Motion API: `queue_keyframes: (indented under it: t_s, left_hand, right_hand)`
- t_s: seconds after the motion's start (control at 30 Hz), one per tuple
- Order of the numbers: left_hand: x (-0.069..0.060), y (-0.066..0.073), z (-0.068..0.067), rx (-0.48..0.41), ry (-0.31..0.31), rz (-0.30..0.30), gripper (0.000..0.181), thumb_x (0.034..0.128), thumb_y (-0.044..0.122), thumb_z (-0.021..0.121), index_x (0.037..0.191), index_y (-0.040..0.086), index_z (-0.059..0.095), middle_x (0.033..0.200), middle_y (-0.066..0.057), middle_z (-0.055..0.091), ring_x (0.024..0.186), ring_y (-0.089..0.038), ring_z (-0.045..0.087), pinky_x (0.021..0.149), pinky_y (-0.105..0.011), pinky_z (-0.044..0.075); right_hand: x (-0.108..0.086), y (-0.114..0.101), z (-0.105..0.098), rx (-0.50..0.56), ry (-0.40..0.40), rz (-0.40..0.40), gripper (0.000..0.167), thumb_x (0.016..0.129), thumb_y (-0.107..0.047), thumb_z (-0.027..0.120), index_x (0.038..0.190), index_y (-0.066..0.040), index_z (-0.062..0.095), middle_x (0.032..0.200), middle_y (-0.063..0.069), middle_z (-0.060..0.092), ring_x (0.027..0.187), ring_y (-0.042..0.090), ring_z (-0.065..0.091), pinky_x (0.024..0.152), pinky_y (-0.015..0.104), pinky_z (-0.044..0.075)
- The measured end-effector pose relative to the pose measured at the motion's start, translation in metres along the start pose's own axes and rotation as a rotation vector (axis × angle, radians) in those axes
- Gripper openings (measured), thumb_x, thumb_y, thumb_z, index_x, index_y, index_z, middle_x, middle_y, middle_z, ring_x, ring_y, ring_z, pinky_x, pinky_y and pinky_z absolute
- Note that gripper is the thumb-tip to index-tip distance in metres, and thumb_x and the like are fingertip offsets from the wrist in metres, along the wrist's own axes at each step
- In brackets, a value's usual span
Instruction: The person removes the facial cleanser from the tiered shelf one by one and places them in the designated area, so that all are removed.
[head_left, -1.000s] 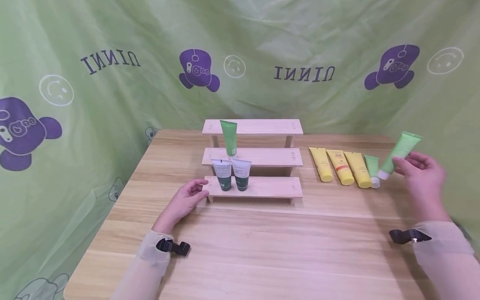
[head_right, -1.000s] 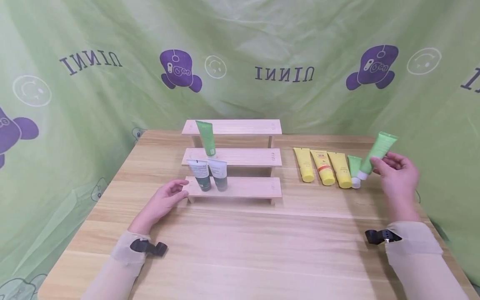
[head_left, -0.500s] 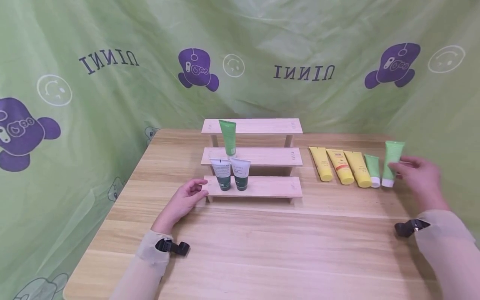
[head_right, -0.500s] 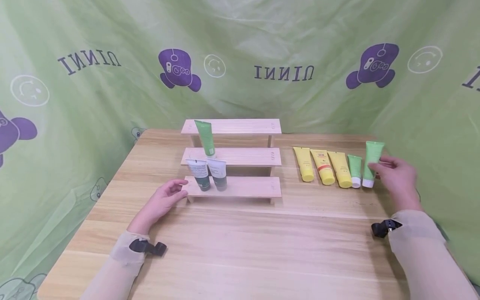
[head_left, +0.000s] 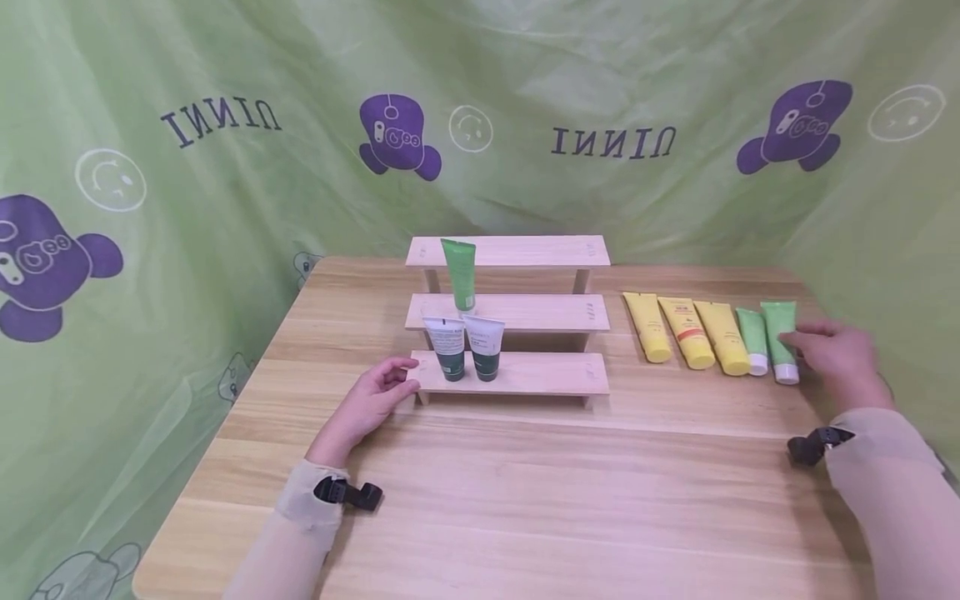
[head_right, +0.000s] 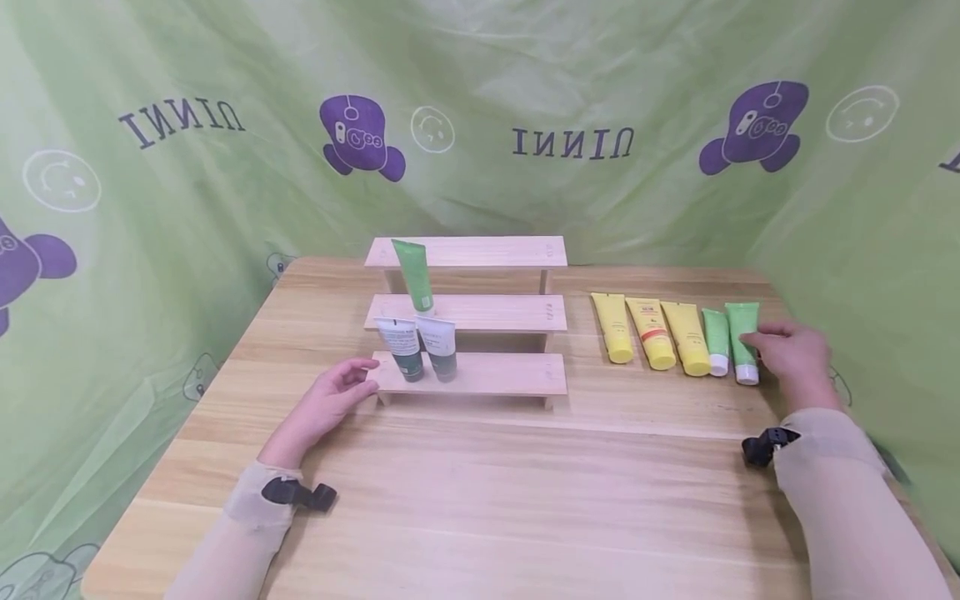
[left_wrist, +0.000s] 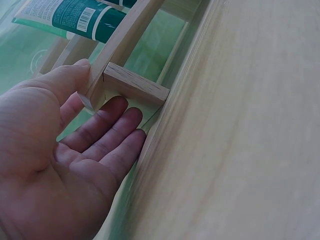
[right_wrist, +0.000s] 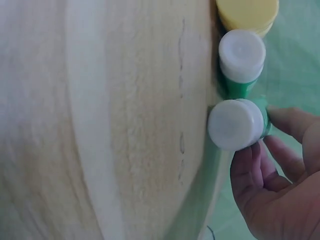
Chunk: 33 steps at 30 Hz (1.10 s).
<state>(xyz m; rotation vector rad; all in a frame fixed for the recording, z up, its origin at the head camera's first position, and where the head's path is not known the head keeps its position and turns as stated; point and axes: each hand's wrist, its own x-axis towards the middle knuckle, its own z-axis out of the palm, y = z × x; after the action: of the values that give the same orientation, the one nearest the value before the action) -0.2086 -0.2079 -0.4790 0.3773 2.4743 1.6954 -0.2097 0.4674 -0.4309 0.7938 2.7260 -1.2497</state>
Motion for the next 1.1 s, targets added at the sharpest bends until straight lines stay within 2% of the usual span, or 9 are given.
queue_keyframes:
  t_s: [0.13,0.23,0.3,0.43,0.7,0.8,0.93,1.03,1.1]
  left_hand:
    - [-0.001,0.004,0.000,-0.010,-0.009,0.000,0.040,0.0937,0.025,0.069,0.128,0.007,0.058,0.105,-0.013,0.065,0.097,-0.025,0.064,0.087,-0.031,0.049]
    - [-0.001,0.003,0.001,-0.019,-0.008,-0.010,0.040,0.0938,0.025,0.068,0.128,0.007,0.058,0.105,-0.013,0.065,0.097,-0.025,0.064,0.086,-0.030,0.050]
    - [0.000,-0.001,0.001,-0.019,-0.005,-0.011,0.040,0.0932,0.026,0.069,0.127,0.008,0.059,0.105,-0.012,0.065,0.096,-0.024,0.064,0.086,-0.030,0.050]
    - [0.000,0.000,0.001,-0.020,-0.003,-0.008,0.039,0.0932,0.025,0.069,0.127,0.008,0.059,0.104,-0.013,0.065,0.095,-0.025,0.064,0.085,-0.030,0.050]
    - [0.001,0.003,0.001,-0.019,-0.013,-0.019,0.037,0.0955,0.014,0.065,0.129,0.002,0.056,0.104,-0.015,0.064,0.097,-0.032,0.062,0.082,-0.027,0.049]
    - [0.001,0.004,0.001,-0.016,-0.014,-0.020,0.037,0.0958,0.011,0.064,0.130,0.000,0.055,0.105,-0.016,0.064,0.098,-0.036,0.062,0.081,-0.028,0.049]
    - [0.001,0.004,0.001,-0.015,-0.012,-0.019,0.037,0.0957,0.015,0.065,0.130,0.003,0.056,0.105,-0.015,0.064,0.097,-0.032,0.062,0.082,-0.027,0.049]
    - [0.000,0.002,0.001,-0.016,-0.008,-0.013,0.038,0.0950,0.020,0.067,0.129,0.005,0.057,0.104,-0.013,0.064,0.096,-0.027,0.063,0.083,-0.028,0.049]
    - [0.000,0.001,0.002,-0.015,-0.005,-0.004,0.038,0.0944,0.022,0.068,0.128,0.007,0.058,0.104,-0.013,0.065,0.095,-0.026,0.063,0.084,-0.028,0.050]
  right_hand:
    - [0.004,0.003,0.001,-0.003,0.005,0.019,0.083,0.093,-0.056,0.055,0.147,0.004,0.036,0.146,0.032,0.034,0.131,0.047,0.033,0.100,0.062,0.033]
    - [0.005,0.005,0.003,-0.018,0.019,0.027,0.082,0.092,-0.056,0.055,0.146,0.004,0.038,0.146,0.031,0.036,0.129,0.045,0.034,0.088,0.051,0.040]
    - [0.006,0.006,0.004,-0.021,0.028,0.024,0.082,0.092,-0.056,0.055,0.145,0.005,0.040,0.145,0.031,0.037,0.127,0.044,0.036,0.084,0.046,0.039]
    - [0.005,0.005,0.004,0.012,0.041,0.030,0.078,0.094,-0.052,0.054,0.145,0.004,0.039,0.146,0.029,0.037,0.129,0.043,0.035,0.088,0.047,0.038]
    - [0.002,0.002,0.000,0.068,0.051,0.069,0.073,0.093,-0.052,0.055,0.144,-0.001,0.042,0.141,0.023,0.039,0.112,0.034,0.044,0.075,0.034,0.041]
    - [-0.001,-0.002,-0.001,0.069,0.056,0.055,0.068,0.093,-0.052,0.056,0.140,-0.005,0.047,0.138,0.022,0.042,0.106,0.030,0.046,0.074,0.033,0.042]
    - [-0.008,-0.011,0.001,0.068,0.076,0.021,0.060,0.093,-0.054,0.056,0.133,-0.010,0.052,0.133,0.018,0.045,0.105,0.028,0.046,0.075,0.033,0.040]
    - [-0.015,-0.021,0.007,0.101,0.103,-0.004,0.048,0.094,-0.051,0.057,0.127,-0.017,0.057,0.122,0.010,0.051,0.102,0.022,0.047,0.076,0.032,0.039]
    - [-0.021,-0.030,0.013,0.128,0.117,-0.029,0.044,0.094,-0.048,0.058,0.126,-0.018,0.058,0.113,0.002,0.053,0.096,0.015,0.048,0.076,0.030,0.039]
